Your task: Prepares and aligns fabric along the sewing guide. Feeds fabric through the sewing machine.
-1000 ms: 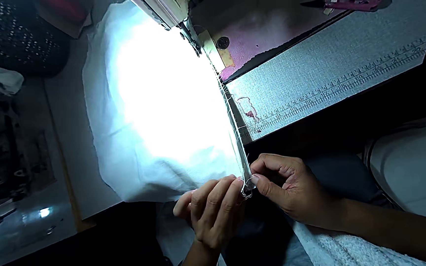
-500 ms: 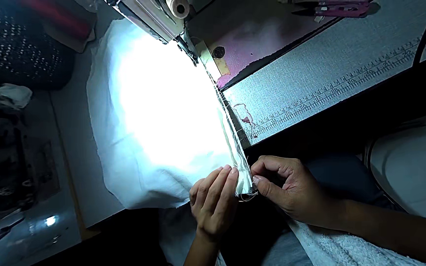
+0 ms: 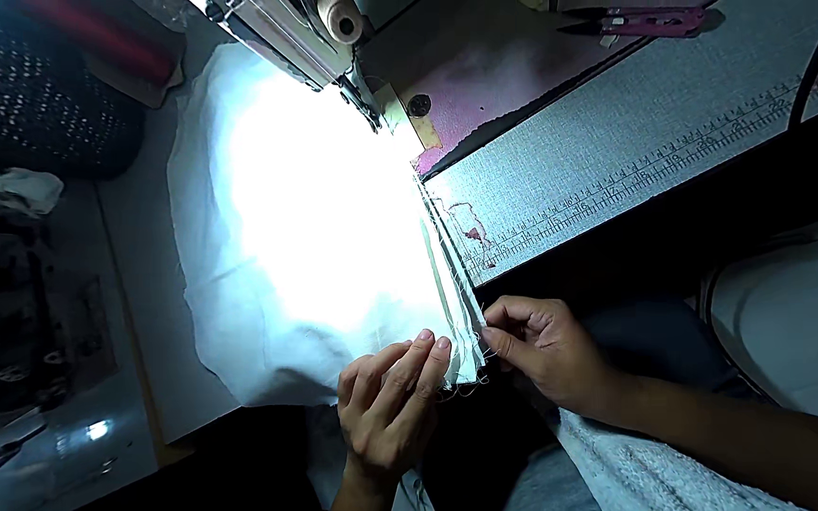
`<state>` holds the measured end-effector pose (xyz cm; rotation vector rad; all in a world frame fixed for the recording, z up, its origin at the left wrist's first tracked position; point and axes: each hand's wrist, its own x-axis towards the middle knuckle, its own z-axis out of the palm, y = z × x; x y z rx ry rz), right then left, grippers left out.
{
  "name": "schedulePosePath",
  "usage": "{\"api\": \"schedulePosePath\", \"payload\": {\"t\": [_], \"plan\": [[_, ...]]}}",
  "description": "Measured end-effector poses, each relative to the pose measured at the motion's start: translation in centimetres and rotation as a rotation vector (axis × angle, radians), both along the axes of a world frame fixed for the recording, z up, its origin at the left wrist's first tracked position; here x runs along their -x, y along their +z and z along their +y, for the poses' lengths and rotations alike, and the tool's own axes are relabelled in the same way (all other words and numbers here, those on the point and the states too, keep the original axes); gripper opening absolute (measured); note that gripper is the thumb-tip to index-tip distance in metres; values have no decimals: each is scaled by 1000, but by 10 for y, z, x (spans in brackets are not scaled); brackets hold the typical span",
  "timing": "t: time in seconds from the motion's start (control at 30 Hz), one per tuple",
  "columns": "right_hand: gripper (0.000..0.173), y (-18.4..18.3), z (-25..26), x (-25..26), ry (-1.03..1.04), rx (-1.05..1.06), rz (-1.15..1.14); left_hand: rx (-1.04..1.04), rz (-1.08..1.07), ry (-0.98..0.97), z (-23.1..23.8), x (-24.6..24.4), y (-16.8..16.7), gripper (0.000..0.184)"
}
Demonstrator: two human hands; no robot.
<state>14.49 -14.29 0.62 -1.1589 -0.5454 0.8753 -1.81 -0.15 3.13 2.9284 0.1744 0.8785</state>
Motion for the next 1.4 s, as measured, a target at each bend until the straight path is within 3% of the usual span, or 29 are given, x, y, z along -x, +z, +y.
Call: {"api": "schedulePosePath", "payload": {"t": [0.13, 0.33, 0.5, 0.6, 0.9, 1.2, 1.4], "plan": [[9, 2, 1, 5, -6, 1, -45, -93, -2, 36, -6, -4, -4, 22], [8, -2, 2, 8, -33, 6, -60, 84, -77, 83, -17, -15, -11, 19], [8, 0, 0, 7, -41, 20, -61, 42, -177, 130, -28, -19, -14, 22], [7, 0, -1, 7, -42, 26, -54, 25, -208, 95, -32, -18, -12, 10], [7, -5, -2, 6, -42, 54, -57, 56, -67, -43, -32, -18, -11, 8], [9, -6, -2, 5, -44, 41, -40, 319, -211, -52, -30, -26, -22, 8], [9, -7, -3, 6, -35, 31, -35, 238, -196, 35, -36, -24, -24, 9]]}}
